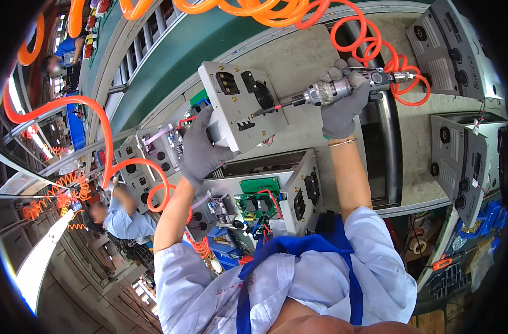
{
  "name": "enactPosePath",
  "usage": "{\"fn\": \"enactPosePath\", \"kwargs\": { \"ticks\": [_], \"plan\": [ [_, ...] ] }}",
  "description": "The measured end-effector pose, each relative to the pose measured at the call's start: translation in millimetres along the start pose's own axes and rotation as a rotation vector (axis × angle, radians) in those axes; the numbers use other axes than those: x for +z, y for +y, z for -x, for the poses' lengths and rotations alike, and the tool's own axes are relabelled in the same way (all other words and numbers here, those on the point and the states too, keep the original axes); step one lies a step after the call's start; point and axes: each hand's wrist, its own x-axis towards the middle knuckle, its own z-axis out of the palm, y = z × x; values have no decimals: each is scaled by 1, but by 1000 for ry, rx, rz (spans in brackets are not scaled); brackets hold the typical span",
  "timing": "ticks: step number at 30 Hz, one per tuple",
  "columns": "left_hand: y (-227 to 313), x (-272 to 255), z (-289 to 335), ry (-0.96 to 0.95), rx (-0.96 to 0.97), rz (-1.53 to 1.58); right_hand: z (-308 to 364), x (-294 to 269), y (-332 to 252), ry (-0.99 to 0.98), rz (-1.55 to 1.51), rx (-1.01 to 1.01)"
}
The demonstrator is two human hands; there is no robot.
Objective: The person uses a pneumatic screwdriver to fasten screws onto a metal casing containing a circuit board. They repeatedly pick up the tool, align it with screw holes, and drive screws into the casing while holding the unit steady with their other hand.
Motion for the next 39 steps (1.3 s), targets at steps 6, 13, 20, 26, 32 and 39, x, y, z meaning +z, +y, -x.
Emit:
{"fn": "enactPosePath", "kwargs": {
  "ticks": [6,13,20,26,32,39],
  "plan": [
    [-2,2,4,43,-6,82,5,7,-4,65,123,14],
    [-13,8,5,51,5,46,6,12,-1,158,57,-12],
    [7,4,-2,0,-88,299,1,9,-2,50,96,31],
    [6,8,-2,59,22,192,-5,17,1,62,105,2],
    [-4,5,-3,-1,11,96,-7,8,4,12,168,-14],
    [14,-23,17,-31,-243,470,-15,7,-31,-135,56,-22]
  ]
}}
